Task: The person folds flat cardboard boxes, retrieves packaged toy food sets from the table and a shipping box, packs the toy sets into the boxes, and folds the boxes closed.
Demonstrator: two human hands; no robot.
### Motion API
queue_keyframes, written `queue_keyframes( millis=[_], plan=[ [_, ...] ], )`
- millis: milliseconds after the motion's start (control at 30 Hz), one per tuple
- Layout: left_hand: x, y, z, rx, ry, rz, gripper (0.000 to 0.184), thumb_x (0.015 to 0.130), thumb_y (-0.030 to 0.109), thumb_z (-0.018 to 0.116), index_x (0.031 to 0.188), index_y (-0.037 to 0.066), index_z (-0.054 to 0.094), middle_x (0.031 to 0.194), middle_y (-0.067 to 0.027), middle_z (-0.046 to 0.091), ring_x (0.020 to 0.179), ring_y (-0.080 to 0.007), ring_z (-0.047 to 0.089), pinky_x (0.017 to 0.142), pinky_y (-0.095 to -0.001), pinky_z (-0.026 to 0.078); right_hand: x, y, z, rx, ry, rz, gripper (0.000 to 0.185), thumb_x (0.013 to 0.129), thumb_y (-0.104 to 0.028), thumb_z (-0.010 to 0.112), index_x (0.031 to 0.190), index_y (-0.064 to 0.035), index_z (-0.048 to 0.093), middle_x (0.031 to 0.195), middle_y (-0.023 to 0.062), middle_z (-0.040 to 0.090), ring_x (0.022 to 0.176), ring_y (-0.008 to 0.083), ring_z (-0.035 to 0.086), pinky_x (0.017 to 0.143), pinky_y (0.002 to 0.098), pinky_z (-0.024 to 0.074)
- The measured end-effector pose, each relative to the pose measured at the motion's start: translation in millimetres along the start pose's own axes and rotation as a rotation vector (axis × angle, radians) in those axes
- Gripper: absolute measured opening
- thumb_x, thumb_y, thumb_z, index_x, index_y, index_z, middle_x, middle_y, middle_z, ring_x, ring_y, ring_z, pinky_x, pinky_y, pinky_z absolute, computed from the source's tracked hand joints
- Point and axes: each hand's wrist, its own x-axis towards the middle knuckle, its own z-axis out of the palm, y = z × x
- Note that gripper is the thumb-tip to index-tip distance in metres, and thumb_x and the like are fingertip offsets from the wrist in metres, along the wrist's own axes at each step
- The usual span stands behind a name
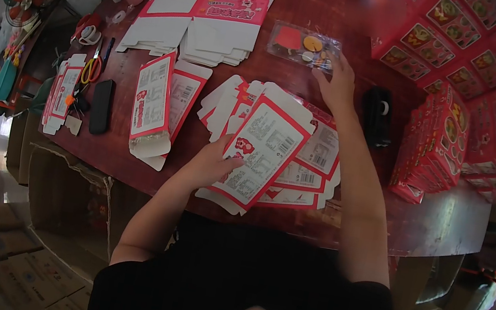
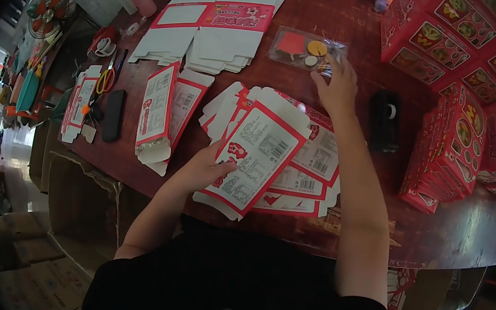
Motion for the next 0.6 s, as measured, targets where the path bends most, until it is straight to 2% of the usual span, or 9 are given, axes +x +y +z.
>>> queue_keyframes(
  millis=[33,133,200,300,400,500,533,600],
  plan=[
    [2,-8,-1,-0.062,0.012,0.015,0.048,0.083,0.011,0.06,0.124,-0.004,0.041,0.105,-0.0162,0.06,0.096,-0.0212,0.06,0.084,-0.0322,0.047,2,8,9,-0.168,-0.014,0.014,0.039,0.079,-0.026,0.066,0.114,-0.0101,0.057,0.117,0.0142,0.055,0.11,0.0323,0.048,0.089,0.0431,0.0411],
    [3,-18,-2,-0.051,0.01,0.018,0.043,0.085,0.007,0.058,0.123,-0.004,0.041,0.112,-0.0139,0.058,0.102,-0.0187,0.056,0.089,-0.0324,0.044,5,33,25,-0.245,-0.071,0.056,0.029,0.078,-0.021,0.066,0.104,-0.0075,0.059,0.111,0.0151,0.057,0.105,0.0359,0.051,0.085,0.0427,0.0435],
    [5,-21,-5,-0.057,0.013,0.025,0.042,0.085,0.007,0.058,0.122,-0.004,0.041,0.111,-0.0139,0.058,0.102,-0.0189,0.056,0.089,-0.0327,0.044,12,47,23,-0.046,-0.199,0.114,0.022,0.078,-0.017,0.065,0.096,-0.0053,0.06,0.104,0.0146,0.059,0.097,0.0359,0.055,0.081,0.0411,0.0456],
    [4,-20,-6,-0.057,0.036,-0.001,0.042,0.085,0.007,0.058,0.122,-0.004,0.041,0.11,-0.014,0.058,0.101,-0.0193,0.056,0.089,-0.0328,0.044,10,51,16,-0.046,-0.074,0.058,0.011,0.08,-0.011,0.063,0.087,-0.003,0.058,0.091,0.0138,0.061,0.084,0.0364,0.058,0.072,0.0384,0.0477],
    [6,-13,-7,-0.116,0.057,-0.037,0.046,0.084,0.009,0.06,0.123,-0.005,0.041,0.11,-0.0148,0.059,0.1,-0.0198,0.058,0.087,-0.0322,0.046,11,21,-20,0.089,0.033,0.073,0.009,0.083,-0.009,0.06,0.086,-0.0019,0.057,0.079,0.0102,0.061,0.072,0.0278,0.06,0.065,0.034,0.0481],
    [14,-20,-6,-0.189,0.037,-0.05,0.047,0.083,0.01,0.061,0.123,-0.005,0.042,0.109,-0.0149,0.059,0.099,-0.0196,0.058,0.086,-0.0318,0.046,3,0,-62,0.5,-0.085,0.404,0.009,0.086,-0.009,0.057,0.084,-0.0004,0.056,0.072,0.0048,0.059,0.065,0.0149,0.058,0.059,0.0271,0.0467],
    [17,-21,-5,-0.21,0.025,-0.049,0.047,0.083,0.01,0.061,0.123,-0.005,0.042,0.109,-0.0146,0.059,0.099,-0.0194,0.058,0.086,-0.0317,0.047,-3,-6,-74,0.67,-0.09,0.431,0.012,0.089,-0.011,0.055,0.084,-0.0008,0.056,0.07,0.0,0.056,0.065,0.0055,0.052,0.056,0.0213,0.044],
    [18,-13,-2,-0.19,-0.003,-0.024,0.047,0.083,0.01,0.061,0.123,-0.005,0.042,0.109,-0.0145,0.059,0.1,-0.0194,0.058,0.086,-0.0317,0.046,-15,-21,-105,0.762,-0.14,0.545,0.012,0.09,-0.012,0.053,0.084,-0.0021,0.056,0.07,-0.0006,0.055,0.063,0.005,0.051,0.055,0.0201,0.0431]
  ],
)
